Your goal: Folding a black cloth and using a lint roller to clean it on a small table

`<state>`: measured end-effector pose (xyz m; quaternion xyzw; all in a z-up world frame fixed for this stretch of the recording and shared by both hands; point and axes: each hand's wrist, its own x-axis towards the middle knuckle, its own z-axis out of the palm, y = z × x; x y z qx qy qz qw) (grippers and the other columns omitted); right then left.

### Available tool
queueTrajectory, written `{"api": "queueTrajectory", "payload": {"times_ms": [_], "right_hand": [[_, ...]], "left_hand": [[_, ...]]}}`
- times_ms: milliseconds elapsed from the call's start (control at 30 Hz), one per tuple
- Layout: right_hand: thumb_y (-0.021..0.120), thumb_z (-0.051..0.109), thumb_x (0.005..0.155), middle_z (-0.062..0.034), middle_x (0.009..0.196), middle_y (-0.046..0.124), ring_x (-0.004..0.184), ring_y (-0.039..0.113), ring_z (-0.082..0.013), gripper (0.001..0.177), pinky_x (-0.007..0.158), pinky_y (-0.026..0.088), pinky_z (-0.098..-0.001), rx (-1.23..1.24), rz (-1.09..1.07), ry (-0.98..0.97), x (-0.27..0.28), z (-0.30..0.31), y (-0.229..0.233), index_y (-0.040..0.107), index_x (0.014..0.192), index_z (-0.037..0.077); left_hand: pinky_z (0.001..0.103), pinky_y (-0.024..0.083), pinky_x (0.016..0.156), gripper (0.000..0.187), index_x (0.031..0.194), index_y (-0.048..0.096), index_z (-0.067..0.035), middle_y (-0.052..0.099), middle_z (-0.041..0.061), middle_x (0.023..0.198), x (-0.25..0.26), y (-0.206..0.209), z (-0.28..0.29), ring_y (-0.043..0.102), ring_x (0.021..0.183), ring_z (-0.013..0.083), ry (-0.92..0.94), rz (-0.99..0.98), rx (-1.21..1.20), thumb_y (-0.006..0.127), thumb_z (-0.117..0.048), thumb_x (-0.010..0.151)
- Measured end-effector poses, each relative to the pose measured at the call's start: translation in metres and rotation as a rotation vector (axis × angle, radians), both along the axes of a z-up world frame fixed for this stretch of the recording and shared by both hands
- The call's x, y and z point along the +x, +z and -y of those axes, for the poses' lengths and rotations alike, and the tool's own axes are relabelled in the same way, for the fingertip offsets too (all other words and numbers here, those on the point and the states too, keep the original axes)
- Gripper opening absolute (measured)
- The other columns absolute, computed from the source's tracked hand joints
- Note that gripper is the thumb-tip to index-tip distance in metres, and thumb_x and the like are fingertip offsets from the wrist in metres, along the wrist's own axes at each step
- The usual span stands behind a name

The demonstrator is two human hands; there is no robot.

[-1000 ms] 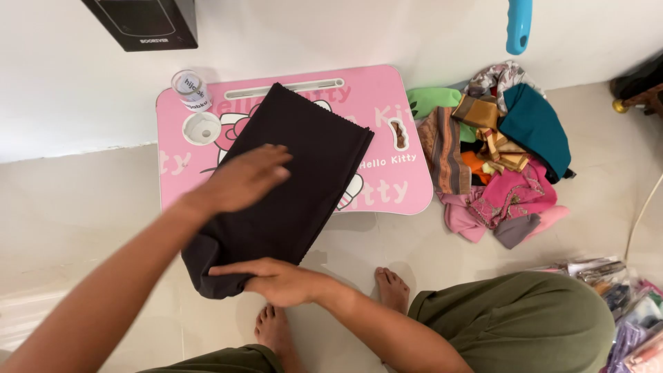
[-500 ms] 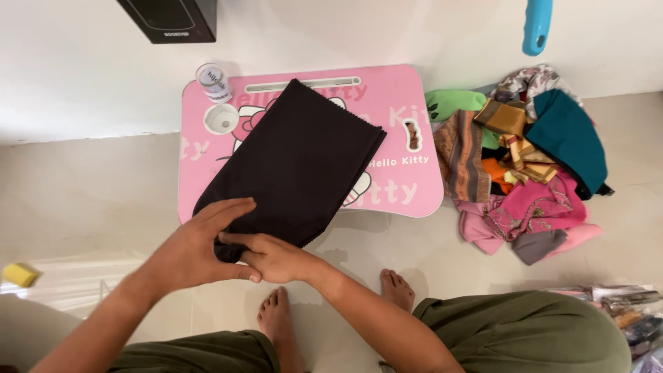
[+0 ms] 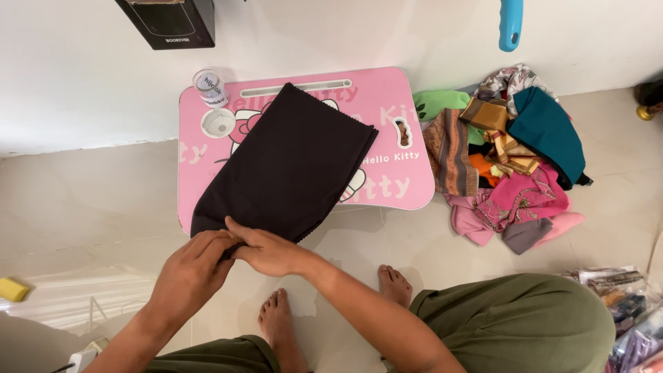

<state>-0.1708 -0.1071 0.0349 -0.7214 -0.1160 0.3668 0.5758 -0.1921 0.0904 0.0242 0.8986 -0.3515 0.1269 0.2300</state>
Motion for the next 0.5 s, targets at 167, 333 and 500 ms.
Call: {"api": "queueTrajectory", "payload": {"times_ms": [167,333,500], "right_hand": [[0.060,0.039,0.094,-0.0211,0.168,0.024,0.157,0.018,-0.0314,0.086,0.127,0.011,-0.0430,0.154,0.392,0.108,0.025,0.054,-0.018,0.016,0.163,0.010],[0.031,0.067,0.095,-0.0135,0.171,0.014,0.159,0.001,-0.0298,0.086,0.127,-0.003,-0.0484,-0.413,0.522,0.114,0.038,0.105,-0.049,0.021,0.162,0.015],[0.052,0.075,0.093,-0.0105,0.171,0.024,0.158,0.016,-0.0324,0.094,0.130,0.002,-0.0495,-0.441,0.872,0.084,0.029,0.137,-0.112,0.023,0.166,0.022]], "left_hand": [[0.035,0.055,0.072,0.019,0.101,0.064,-0.006,0.066,0.003,0.108,-0.001,-0.001,-0.009,0.067,0.093,0.0215,0.011,-0.100,-0.027,0.069,0.001,0.085],[0.031,0.058,0.080,0.017,0.097,0.066,-0.009,0.076,-0.002,0.115,0.007,0.009,-0.008,0.074,0.100,0.0161,0.131,-0.289,-0.156,0.072,-0.002,0.083],[0.037,0.058,0.087,0.027,0.100,0.080,-0.009,0.081,0.008,0.096,0.033,0.050,0.005,0.077,0.096,0.0256,0.303,-0.437,-0.467,0.074,0.008,0.082]]}}
